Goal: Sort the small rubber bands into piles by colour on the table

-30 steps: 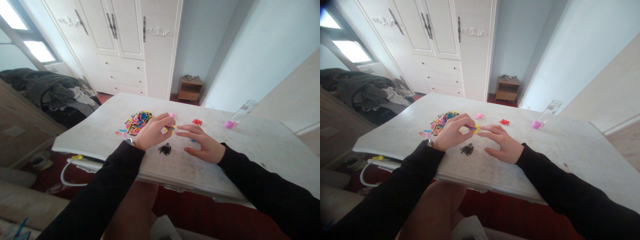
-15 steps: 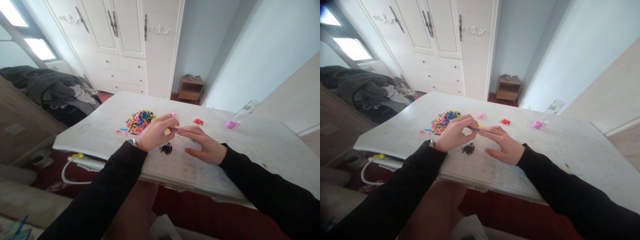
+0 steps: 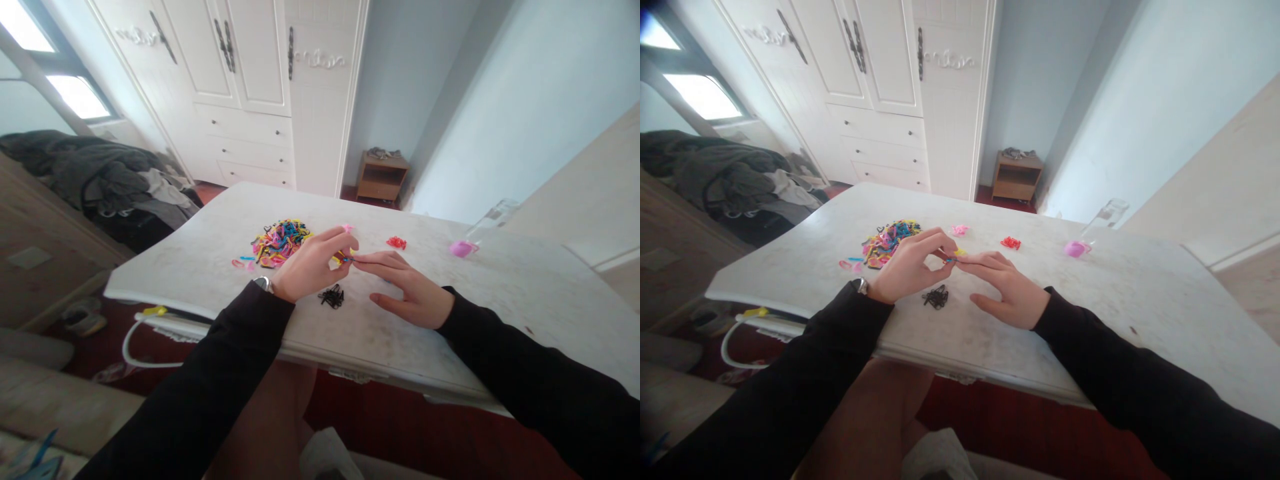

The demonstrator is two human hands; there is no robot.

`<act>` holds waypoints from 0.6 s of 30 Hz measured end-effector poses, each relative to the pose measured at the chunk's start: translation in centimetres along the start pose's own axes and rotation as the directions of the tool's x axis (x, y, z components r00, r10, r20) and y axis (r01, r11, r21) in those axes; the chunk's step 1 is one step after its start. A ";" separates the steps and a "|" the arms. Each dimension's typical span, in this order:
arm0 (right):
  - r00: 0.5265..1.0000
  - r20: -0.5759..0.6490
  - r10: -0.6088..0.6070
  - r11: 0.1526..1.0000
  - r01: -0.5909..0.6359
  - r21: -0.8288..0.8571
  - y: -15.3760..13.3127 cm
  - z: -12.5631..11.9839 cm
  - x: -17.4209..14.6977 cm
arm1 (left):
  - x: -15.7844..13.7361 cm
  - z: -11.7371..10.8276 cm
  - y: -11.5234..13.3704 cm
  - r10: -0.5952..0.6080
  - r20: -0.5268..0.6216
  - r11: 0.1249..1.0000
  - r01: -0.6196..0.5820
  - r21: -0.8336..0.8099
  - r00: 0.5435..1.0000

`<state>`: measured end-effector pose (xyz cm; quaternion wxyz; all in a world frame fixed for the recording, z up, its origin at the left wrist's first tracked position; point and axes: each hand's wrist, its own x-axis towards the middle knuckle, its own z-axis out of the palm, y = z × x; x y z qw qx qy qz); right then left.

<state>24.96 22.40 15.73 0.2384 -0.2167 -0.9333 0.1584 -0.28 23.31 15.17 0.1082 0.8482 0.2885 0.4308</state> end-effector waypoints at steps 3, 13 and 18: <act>1.000 -0.001 0.000 1.000 0.000 0.000 -0.1 0.0 0.1 | 0.1 0.0 0.0 -0.007 0.005 1.000 0.007 -0.016 1.000; 1.000 -0.010 -0.009 0.999 0.008 -0.032 -0.1 -0.1 0.1 | 0.0 0.1 -0.2 -0.044 -0.010 0.998 0.044 -0.055 0.999; 1.000 -0.017 -0.012 0.999 0.011 -0.045 -0.1 0.0 0.1 | -0.1 0.2 -0.3 -0.047 -0.020 0.997 0.046 -0.064 0.999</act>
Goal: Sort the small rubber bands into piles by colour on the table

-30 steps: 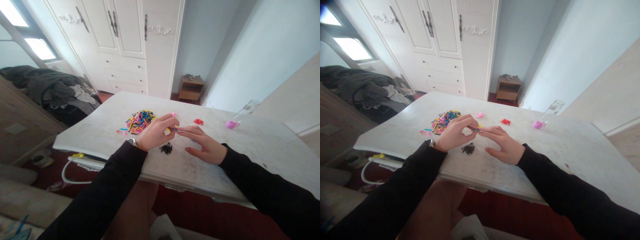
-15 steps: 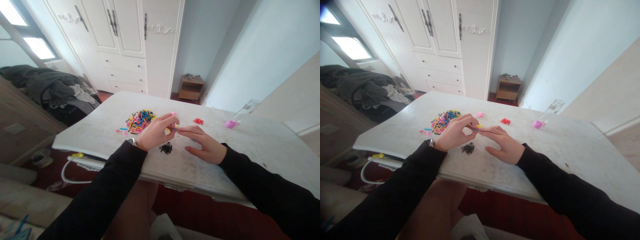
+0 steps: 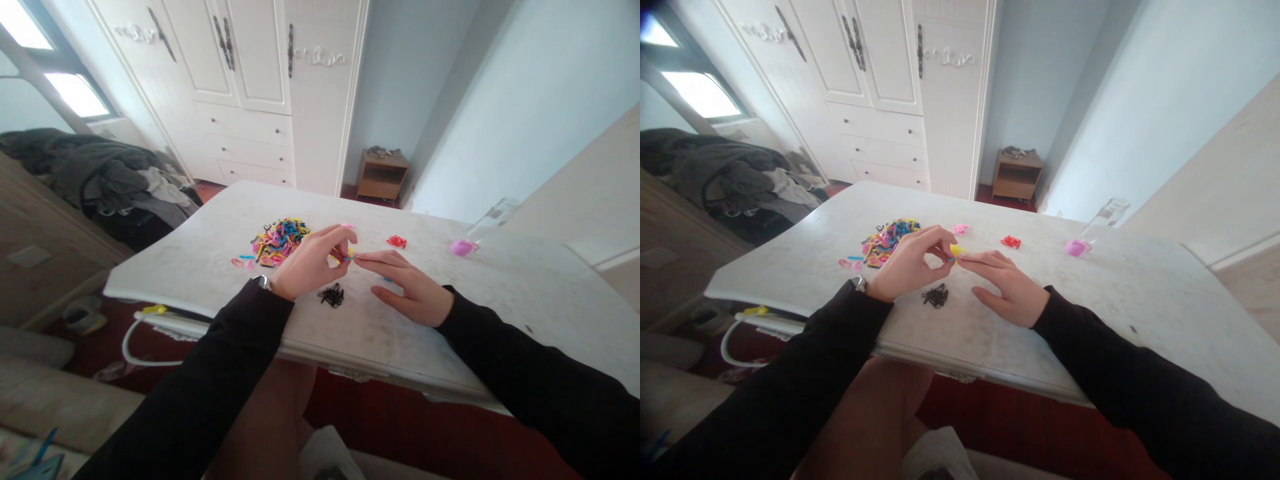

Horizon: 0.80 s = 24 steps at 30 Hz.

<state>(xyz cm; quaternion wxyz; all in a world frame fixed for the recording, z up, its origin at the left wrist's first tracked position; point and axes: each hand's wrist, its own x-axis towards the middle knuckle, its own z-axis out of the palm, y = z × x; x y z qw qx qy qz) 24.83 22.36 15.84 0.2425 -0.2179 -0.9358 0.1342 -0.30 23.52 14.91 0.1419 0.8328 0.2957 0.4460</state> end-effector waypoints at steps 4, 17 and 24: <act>1.000 -0.002 0.001 1.000 -0.001 -0.005 0.0 0.0 0.0 | 0.0 0.0 0.0 -0.004 0.007 1.000 0.004 -0.004 1.000; 1.000 -0.011 0.005 1.000 -0.005 -0.015 -0.1 -0.1 0.0 | -0.1 0.0 -0.2 -0.041 0.005 0.999 0.041 -0.024 0.999; 1.000 -0.026 0.014 1.000 -0.015 -0.021 -0.3 -0.2 0.0 | -0.1 0.0 -0.3 -0.045 0.021 0.998 0.046 -0.036 0.999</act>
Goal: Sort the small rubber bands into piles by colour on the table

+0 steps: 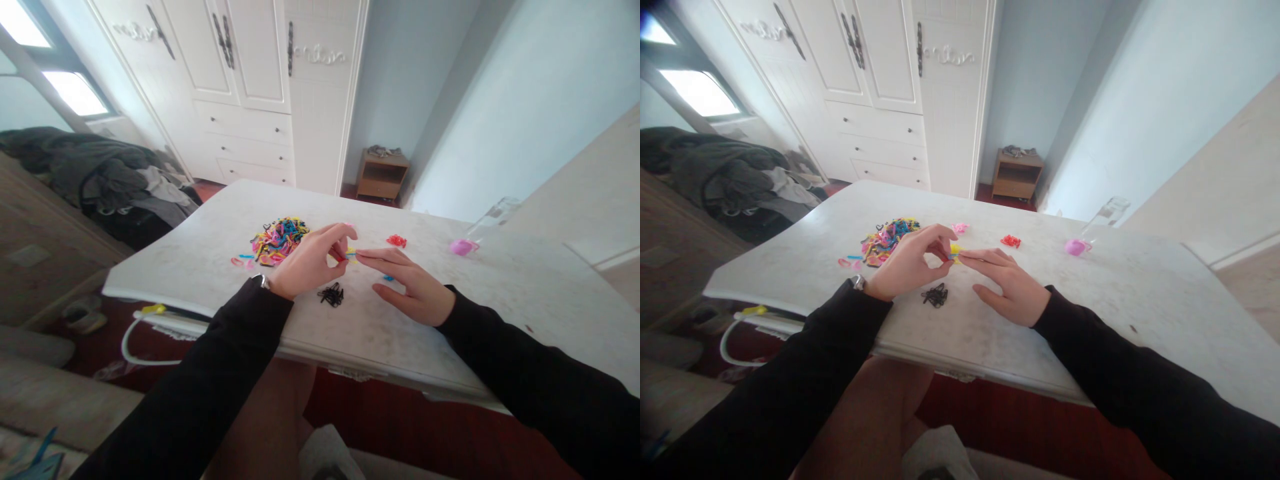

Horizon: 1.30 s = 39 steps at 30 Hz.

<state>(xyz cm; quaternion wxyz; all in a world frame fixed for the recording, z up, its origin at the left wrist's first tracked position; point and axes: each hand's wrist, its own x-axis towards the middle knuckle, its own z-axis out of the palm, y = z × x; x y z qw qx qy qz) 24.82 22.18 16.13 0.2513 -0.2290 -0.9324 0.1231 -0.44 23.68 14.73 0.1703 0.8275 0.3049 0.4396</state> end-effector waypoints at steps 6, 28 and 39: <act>0.982 -0.179 0.058 0.996 -0.070 -0.063 0.4 -1.2 0.2 | 0.0 0.0 -0.3 0.011 -0.029 1.000 -0.010 0.020 1.000; 0.932 -0.131 0.337 0.902 -0.360 -0.238 2.7 -2.7 -0.4 | 0.5 0.3 -1.8 -0.139 -0.127 0.979 0.156 0.134 0.982; 0.909 -0.215 0.358 0.874 -0.407 -0.265 2.6 -2.6 -0.5 | 0.4 0.2 -2.3 -0.171 -0.107 0.974 0.185 0.130 0.979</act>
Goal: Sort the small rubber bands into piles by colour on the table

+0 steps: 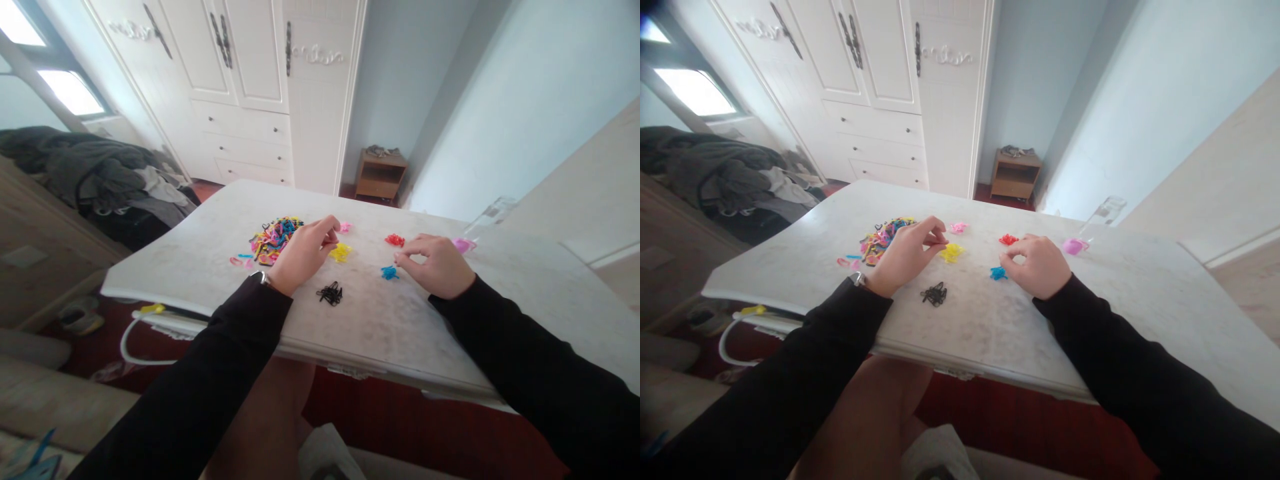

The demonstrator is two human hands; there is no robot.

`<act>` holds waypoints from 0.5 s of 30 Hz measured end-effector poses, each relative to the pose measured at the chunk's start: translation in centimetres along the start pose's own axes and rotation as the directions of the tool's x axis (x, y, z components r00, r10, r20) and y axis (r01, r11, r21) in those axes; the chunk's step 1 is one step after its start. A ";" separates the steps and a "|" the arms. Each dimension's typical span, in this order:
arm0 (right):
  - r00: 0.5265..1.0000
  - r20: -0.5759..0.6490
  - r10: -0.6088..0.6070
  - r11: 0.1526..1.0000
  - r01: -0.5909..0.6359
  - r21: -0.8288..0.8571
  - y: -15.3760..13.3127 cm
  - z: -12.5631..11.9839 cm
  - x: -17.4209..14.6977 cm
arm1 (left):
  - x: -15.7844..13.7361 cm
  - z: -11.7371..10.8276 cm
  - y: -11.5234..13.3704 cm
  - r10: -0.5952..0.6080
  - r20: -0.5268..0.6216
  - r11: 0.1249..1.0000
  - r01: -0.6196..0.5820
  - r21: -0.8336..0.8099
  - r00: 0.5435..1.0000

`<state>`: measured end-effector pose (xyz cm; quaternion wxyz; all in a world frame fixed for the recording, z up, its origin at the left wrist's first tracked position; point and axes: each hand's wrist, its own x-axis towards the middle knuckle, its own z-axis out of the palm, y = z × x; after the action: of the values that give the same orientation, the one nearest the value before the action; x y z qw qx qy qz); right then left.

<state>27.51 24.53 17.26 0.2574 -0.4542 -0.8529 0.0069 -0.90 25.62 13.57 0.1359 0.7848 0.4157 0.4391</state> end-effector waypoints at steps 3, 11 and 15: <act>1.000 -0.013 -0.016 1.000 0.016 0.014 -0.1 0.0 0.0 | 0.0 -0.1 -0.1 0.006 -0.014 0.999 -0.006 0.037 1.000; 0.992 -0.030 -0.121 0.986 0.124 0.112 -1.0 0.1 0.0 | -0.1 -0.5 0.9 -0.012 -0.149 1.000 0.016 0.024 0.989; 0.959 0.017 -0.283 0.937 0.273 0.219 -1.9 0.7 -0.3 | -0.3 -0.5 2.0 0.026 -0.072 0.996 -0.032 -0.077 0.997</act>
<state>25.90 23.30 16.98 0.2828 -0.2983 -0.9087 0.0735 -0.33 24.08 14.84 0.1454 0.7688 0.3912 0.4846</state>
